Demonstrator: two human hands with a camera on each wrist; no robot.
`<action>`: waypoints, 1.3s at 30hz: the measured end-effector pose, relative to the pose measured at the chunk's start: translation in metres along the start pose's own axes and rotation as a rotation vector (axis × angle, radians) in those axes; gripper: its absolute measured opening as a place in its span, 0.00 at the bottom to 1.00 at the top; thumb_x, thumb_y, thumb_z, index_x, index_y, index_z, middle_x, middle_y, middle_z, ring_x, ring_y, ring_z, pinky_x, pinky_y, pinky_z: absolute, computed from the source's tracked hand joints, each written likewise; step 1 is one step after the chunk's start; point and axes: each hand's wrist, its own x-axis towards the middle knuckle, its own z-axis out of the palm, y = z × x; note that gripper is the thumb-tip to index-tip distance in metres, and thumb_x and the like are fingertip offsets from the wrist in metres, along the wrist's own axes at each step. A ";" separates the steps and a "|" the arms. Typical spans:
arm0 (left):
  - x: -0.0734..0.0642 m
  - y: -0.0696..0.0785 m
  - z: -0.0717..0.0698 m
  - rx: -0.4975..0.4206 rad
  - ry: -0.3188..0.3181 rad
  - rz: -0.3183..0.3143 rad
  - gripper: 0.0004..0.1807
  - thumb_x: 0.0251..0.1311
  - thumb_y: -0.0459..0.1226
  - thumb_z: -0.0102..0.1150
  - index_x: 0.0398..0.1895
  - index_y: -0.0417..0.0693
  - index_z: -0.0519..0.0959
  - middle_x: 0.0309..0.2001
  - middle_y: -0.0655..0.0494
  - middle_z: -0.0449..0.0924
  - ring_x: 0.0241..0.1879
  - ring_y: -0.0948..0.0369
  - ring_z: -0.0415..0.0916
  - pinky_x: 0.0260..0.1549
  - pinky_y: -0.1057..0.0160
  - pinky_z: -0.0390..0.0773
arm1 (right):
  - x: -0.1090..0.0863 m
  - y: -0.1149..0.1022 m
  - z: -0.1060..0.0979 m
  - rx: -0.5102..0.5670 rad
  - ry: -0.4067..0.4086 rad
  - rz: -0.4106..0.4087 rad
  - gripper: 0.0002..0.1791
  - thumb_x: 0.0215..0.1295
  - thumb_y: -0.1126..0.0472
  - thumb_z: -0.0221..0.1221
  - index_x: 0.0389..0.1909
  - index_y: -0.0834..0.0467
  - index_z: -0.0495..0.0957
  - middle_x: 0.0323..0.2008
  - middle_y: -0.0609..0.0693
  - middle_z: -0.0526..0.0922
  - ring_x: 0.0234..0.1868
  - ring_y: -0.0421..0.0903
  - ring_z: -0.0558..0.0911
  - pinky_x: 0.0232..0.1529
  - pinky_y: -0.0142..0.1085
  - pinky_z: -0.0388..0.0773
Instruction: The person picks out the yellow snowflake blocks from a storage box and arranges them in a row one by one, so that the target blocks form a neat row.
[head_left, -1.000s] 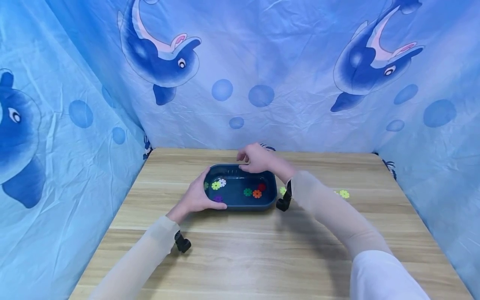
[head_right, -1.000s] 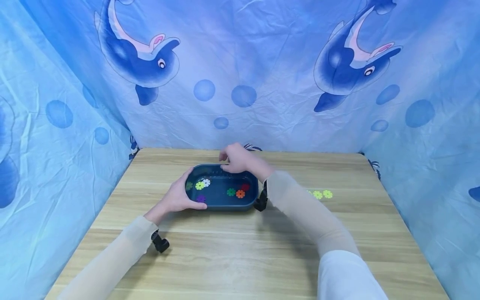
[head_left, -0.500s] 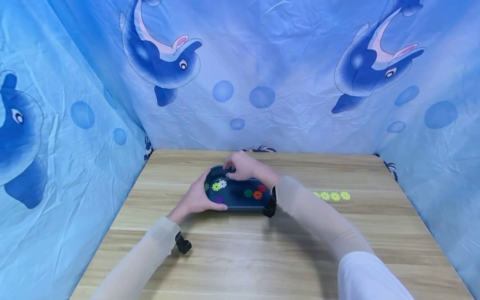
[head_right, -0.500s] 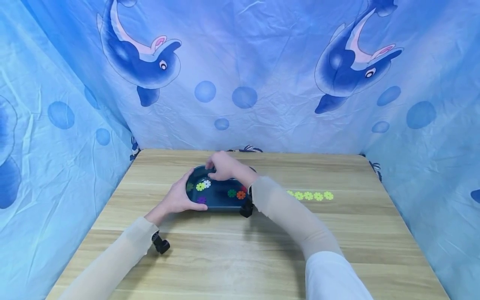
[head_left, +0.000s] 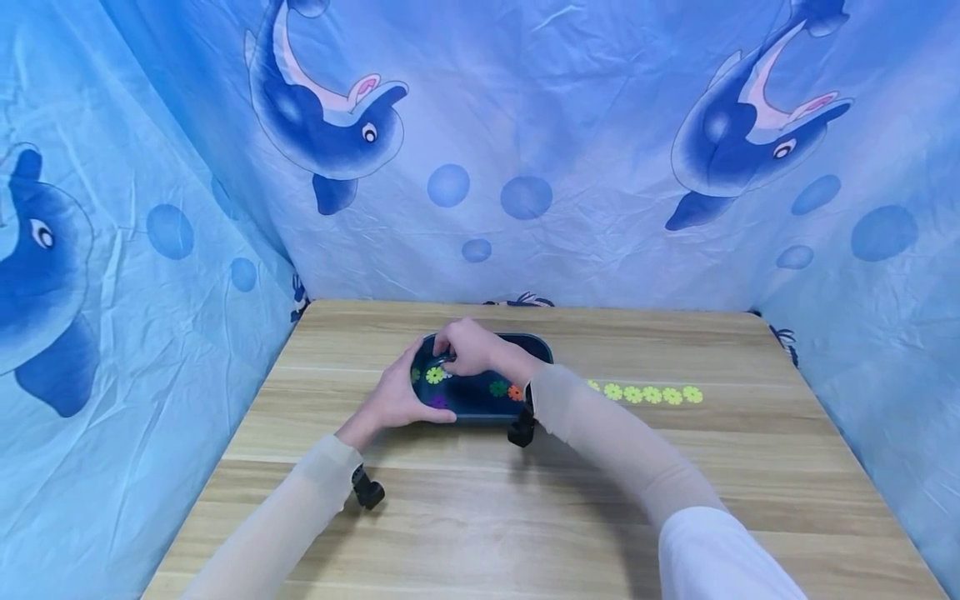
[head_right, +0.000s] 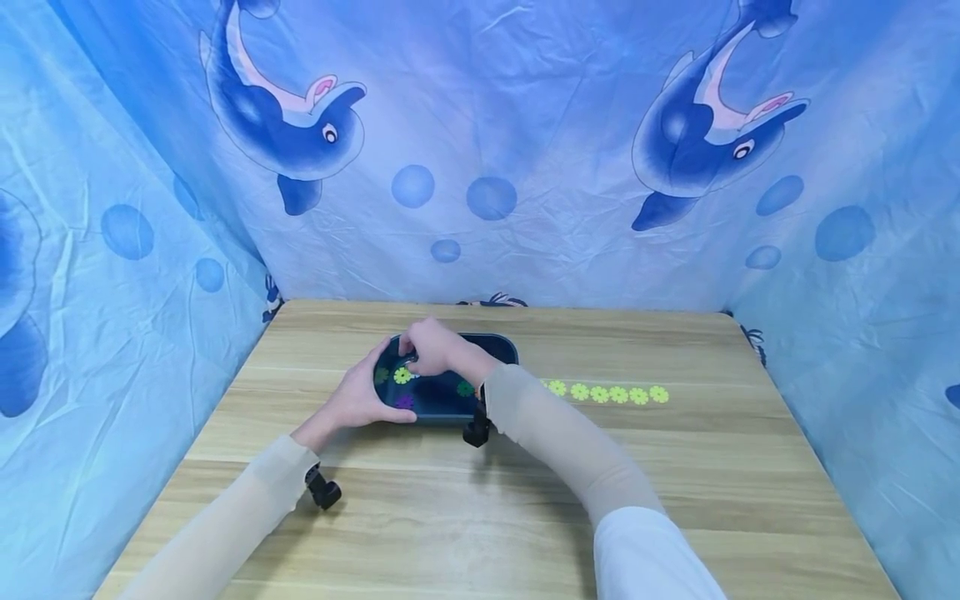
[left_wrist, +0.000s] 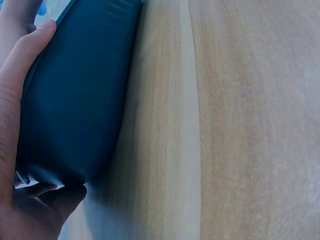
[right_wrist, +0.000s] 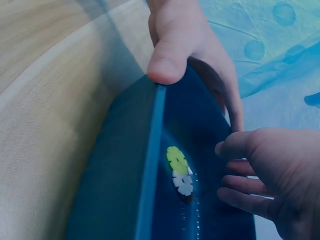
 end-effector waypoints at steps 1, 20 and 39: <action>0.000 0.000 0.000 0.002 0.002 0.003 0.77 0.40 0.50 0.90 0.88 0.48 0.45 0.84 0.42 0.56 0.80 0.42 0.62 0.76 0.35 0.68 | 0.001 0.000 0.002 0.004 -0.008 0.004 0.14 0.69 0.63 0.68 0.53 0.61 0.87 0.51 0.56 0.91 0.49 0.51 0.90 0.56 0.44 0.88; 0.001 -0.002 -0.001 0.016 0.000 0.028 0.77 0.40 0.51 0.90 0.88 0.44 0.45 0.83 0.40 0.58 0.81 0.41 0.60 0.77 0.35 0.65 | 0.017 -0.010 0.030 -0.052 -0.095 0.067 0.15 0.70 0.64 0.66 0.56 0.56 0.88 0.53 0.49 0.92 0.59 0.46 0.88 0.68 0.41 0.82; 0.001 -0.004 -0.001 0.005 0.005 0.086 0.76 0.40 0.49 0.90 0.87 0.44 0.46 0.81 0.43 0.63 0.78 0.44 0.66 0.77 0.37 0.67 | 0.018 -0.014 0.041 -0.080 -0.075 0.096 0.07 0.67 0.60 0.71 0.44 0.50 0.90 0.40 0.43 0.91 0.43 0.39 0.86 0.52 0.34 0.86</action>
